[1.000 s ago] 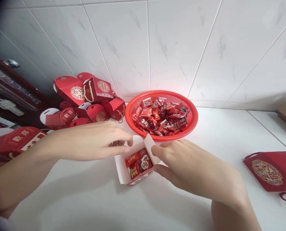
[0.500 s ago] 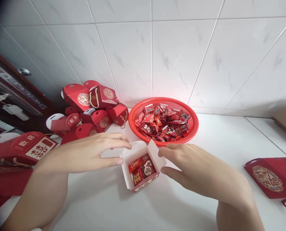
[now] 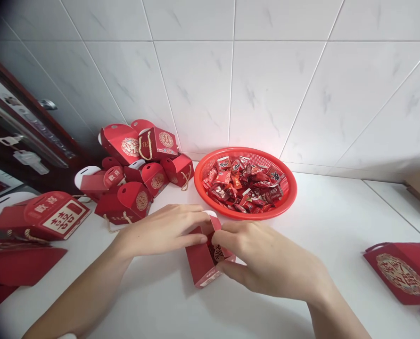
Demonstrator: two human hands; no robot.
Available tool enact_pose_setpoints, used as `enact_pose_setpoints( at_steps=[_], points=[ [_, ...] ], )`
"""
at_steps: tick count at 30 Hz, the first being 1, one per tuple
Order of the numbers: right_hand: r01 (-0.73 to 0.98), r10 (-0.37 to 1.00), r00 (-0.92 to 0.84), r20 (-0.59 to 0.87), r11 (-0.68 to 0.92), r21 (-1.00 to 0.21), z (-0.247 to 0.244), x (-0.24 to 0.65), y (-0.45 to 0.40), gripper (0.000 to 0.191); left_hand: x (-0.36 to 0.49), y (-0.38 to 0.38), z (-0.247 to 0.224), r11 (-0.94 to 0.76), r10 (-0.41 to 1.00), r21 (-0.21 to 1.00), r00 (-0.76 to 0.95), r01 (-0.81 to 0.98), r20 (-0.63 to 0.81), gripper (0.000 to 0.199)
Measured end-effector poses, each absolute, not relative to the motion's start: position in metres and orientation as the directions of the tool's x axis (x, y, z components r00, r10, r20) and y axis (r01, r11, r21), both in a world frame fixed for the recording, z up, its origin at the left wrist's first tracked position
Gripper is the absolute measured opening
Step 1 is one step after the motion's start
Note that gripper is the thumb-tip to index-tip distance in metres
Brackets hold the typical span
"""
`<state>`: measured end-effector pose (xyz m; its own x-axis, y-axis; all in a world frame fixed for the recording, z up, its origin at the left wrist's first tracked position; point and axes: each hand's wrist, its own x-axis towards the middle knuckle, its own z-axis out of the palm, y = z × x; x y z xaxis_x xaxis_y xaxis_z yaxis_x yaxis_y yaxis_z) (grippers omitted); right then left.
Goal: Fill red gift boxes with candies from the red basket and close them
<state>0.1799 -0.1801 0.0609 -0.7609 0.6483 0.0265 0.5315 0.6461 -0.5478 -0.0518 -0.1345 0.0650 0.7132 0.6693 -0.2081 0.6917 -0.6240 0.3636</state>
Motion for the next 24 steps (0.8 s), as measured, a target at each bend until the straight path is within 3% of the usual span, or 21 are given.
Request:
enact_pose_setpoints(
  at_steps=[6, 15, 24],
  points=[
    [0.529, 0.606, -0.795, -0.032, 0.665, -0.527, 0.053, 0.177, -0.18, 0.01, -0.047, -0.133, 0.055, -0.591, 0.743, 0.282, 0.646, 0.756, -0.174, 0.031],
    [0.588, 0.604, -0.784, -0.141, 0.65, -0.482, 0.054, 0.173, -0.182, 0.019, -0.054, -0.131, 0.063, -0.613, 0.67, 0.366, 0.706, 0.7, -0.229, 0.024],
    [0.635, 0.606, -0.761, -0.232, 0.624, -0.455, 0.055, 0.17, -0.183, 0.013, -0.049, -0.133, 0.06, -0.606, 0.694, 0.321, 0.681, 0.728, -0.233, 0.025]
  ],
)
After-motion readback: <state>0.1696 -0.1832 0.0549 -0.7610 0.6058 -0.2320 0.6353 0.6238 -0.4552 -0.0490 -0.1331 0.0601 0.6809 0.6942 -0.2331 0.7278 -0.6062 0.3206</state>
